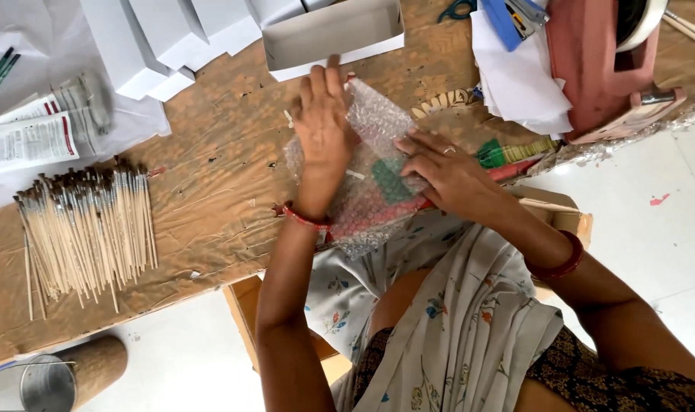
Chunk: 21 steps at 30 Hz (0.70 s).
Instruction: The person assembles small bundles of sticks into boxes, using bubble wrap and a small white sleeve to secure the items.
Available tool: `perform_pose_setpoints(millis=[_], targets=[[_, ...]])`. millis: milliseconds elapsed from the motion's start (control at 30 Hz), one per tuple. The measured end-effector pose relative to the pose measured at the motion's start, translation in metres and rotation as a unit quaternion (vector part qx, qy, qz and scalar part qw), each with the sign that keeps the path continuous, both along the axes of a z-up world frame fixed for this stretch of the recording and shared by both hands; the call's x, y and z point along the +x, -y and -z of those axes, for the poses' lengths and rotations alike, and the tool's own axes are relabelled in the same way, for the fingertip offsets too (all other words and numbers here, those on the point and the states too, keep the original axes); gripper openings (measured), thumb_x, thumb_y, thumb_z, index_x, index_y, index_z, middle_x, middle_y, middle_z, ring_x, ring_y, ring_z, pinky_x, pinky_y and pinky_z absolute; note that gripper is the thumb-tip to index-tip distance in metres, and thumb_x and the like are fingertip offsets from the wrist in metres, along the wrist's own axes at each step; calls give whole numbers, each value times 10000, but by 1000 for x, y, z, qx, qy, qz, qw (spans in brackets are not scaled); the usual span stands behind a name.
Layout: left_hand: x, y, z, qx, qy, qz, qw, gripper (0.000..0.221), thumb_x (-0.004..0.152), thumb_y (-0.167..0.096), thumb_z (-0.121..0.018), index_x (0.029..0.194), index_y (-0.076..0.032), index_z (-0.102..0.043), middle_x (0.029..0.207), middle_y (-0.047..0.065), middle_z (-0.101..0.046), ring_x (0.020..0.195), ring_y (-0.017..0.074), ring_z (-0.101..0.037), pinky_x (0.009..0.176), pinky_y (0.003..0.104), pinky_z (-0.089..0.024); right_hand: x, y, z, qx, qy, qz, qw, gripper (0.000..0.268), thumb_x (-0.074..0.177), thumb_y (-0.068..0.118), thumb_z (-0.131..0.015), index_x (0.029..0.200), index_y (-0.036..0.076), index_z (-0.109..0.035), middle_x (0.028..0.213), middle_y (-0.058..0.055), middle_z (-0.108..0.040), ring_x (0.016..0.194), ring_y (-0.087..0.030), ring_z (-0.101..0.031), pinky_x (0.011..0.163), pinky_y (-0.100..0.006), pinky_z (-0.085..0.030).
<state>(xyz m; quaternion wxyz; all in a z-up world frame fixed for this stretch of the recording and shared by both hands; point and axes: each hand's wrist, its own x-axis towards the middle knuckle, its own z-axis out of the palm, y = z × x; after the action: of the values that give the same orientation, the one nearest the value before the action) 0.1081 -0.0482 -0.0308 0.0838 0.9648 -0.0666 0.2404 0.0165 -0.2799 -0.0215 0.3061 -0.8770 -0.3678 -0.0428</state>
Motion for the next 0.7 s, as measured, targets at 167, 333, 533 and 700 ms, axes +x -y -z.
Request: perform_pose_setpoints(millis=[167,333,533,700], targets=[[-71,17,-41,-190,-5,94,977,519,1007,30,-489,1521,-35,-447,1441,173,-574,1287,339,-605,1056,470,-560,11,-3,-21,-3,-1,-37,999,278,914,292,-726,1056,77,-621,1477,-207,-565,1420,-395,-464,1149,-548,-384],[-100,37,-6,-144,-98,149,973,450,997,-41,-543,1443,6,-509,1474,204,-540,1372,376,-539,1160,516,-439,48,11,-47,-6,-115,-94,989,310,913,365,-717,1052,87,-712,1143,-154,-742,1106,-323,-685,983,-521,-523],[-94,32,14,-105,-99,95,985,360,1004,-153,-561,1334,-10,-585,1499,187,-536,1411,370,-487,1222,541,-299,181,31,9,-157,137,206,956,170,1000,248,-731,987,79,-743,976,-108,-739,924,-281,-705,757,-429,-573],[-96,24,9,-139,-85,77,984,332,1005,-250,-629,1277,-61,-603,1485,150,-563,1413,348,-502,1231,528,-319,237,25,49,-325,221,251,885,218,786,111,-722,1001,112,-755,1020,-116,-726,958,-274,-713,746,-400,-564]])
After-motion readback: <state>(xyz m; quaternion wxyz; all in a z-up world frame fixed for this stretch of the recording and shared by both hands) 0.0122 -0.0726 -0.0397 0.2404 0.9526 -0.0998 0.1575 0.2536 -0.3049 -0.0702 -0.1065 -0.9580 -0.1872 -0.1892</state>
